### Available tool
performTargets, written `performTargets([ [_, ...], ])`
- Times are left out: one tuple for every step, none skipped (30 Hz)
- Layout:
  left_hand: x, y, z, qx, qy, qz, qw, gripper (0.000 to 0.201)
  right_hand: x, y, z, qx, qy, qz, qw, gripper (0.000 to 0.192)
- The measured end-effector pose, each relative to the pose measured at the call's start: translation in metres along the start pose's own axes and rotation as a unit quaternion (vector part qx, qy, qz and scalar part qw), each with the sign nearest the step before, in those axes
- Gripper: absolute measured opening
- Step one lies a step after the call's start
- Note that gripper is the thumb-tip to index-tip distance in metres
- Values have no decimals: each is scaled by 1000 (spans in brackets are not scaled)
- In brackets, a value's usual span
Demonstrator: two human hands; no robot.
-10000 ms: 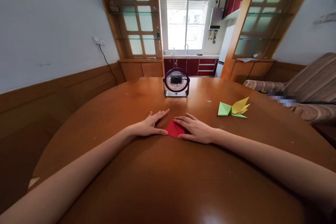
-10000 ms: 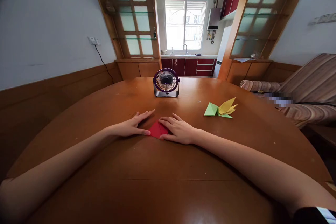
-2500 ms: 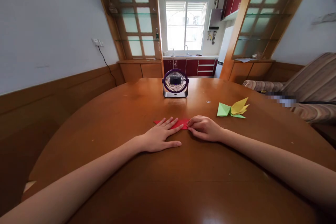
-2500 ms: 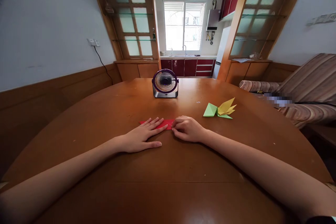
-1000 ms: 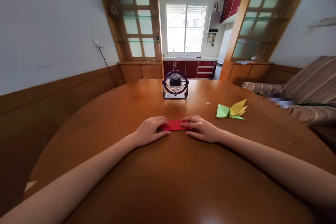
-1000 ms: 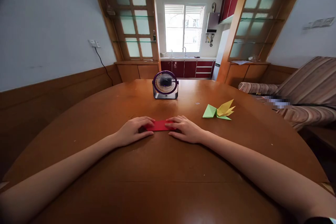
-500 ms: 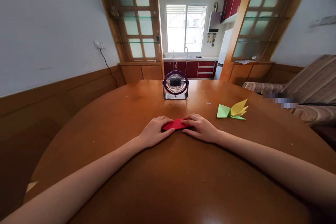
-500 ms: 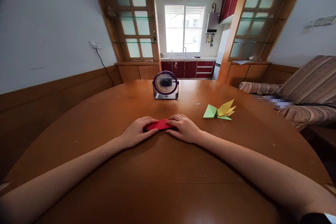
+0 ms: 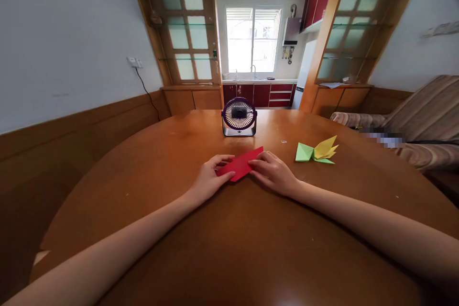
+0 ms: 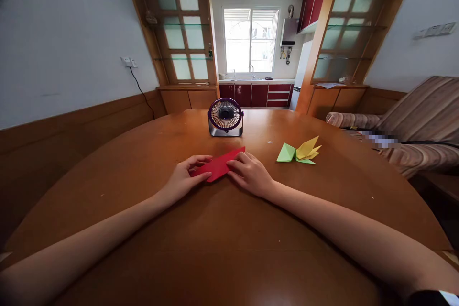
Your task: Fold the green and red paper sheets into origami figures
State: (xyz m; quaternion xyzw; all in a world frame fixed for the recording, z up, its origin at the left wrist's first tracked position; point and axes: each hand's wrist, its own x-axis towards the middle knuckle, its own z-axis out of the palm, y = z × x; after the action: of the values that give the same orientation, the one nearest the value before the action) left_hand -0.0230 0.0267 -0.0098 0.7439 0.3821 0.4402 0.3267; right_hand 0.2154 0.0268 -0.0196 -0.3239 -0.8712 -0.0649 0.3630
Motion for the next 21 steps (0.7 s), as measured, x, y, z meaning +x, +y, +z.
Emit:
performTargets([
  [0,-1,1,-24,11,-10,1000,41,0,0,0,4,4,5,1000,24],
  [0,-2,2,-47,24,-17,998,46,0,-1,-1,13,8,10,1000,24],
  [0,-2,3,-70,36,-24,997,51,0,-2,-1,26,10,17,999,25],
  [0,-2,4,-91,46,-29,994,56,0,-2,-1,43,13,28,999,25],
  [-1,-2,5,-112,51,-34,992,61,0,-3,-1,65,15,41,997,25],
  [-1,-1,6,-132,52,-37,989,65,1,-3,-1,92,18,58,994,25],
  [-2,0,7,-149,48,-40,987,68,1,-3,1,121,21,78,989,24],
  [-2,1,8,-161,43,-42,985,70,1,-4,2,155,25,102,982,23],
  [-3,3,9,-170,37,-42,984,71,2,-3,4,192,30,127,973,23],
  [-4,4,10,-175,29,-39,983,72,2,-3,6,233,34,154,960,24],
  [-4,5,11,-177,21,-33,984,72,3,-3,8,277,37,182,943,26],
  [-5,6,12,-174,12,-24,984,72,4,-3,9,322,39,209,923,28],
  [-6,7,13,-168,3,-14,986,71,4,-3,10,366,39,233,900,31],
  [-7,8,13,-160,-7,-3,987,70,5,-4,11,406,37,254,877,33],
  [-7,9,14,-149,-16,7,989,69,6,-5,11,442,36,271,855,36],
  [-8,9,15,-136,-22,16,990,68,7,-6,10,472,37,284,834,38],
  [-9,10,15,-120,-25,26,992,66,7,-7,9,496,41,295,816,41],
  [-10,10,15,-100,-27,38,994,64,8,-8,9,516,47,305,799,43],
  [-11,11,15,-79,-27,52,995,63,9,-8,8,533,53,315,783,44],
  [-12,12,15,-56,-30,69,996,61,9,-9,8,549,60,324,768,45],
  [-13,12,15,-33,-36,89,995,59,10,-9,7,563,65,332,754,45],
])
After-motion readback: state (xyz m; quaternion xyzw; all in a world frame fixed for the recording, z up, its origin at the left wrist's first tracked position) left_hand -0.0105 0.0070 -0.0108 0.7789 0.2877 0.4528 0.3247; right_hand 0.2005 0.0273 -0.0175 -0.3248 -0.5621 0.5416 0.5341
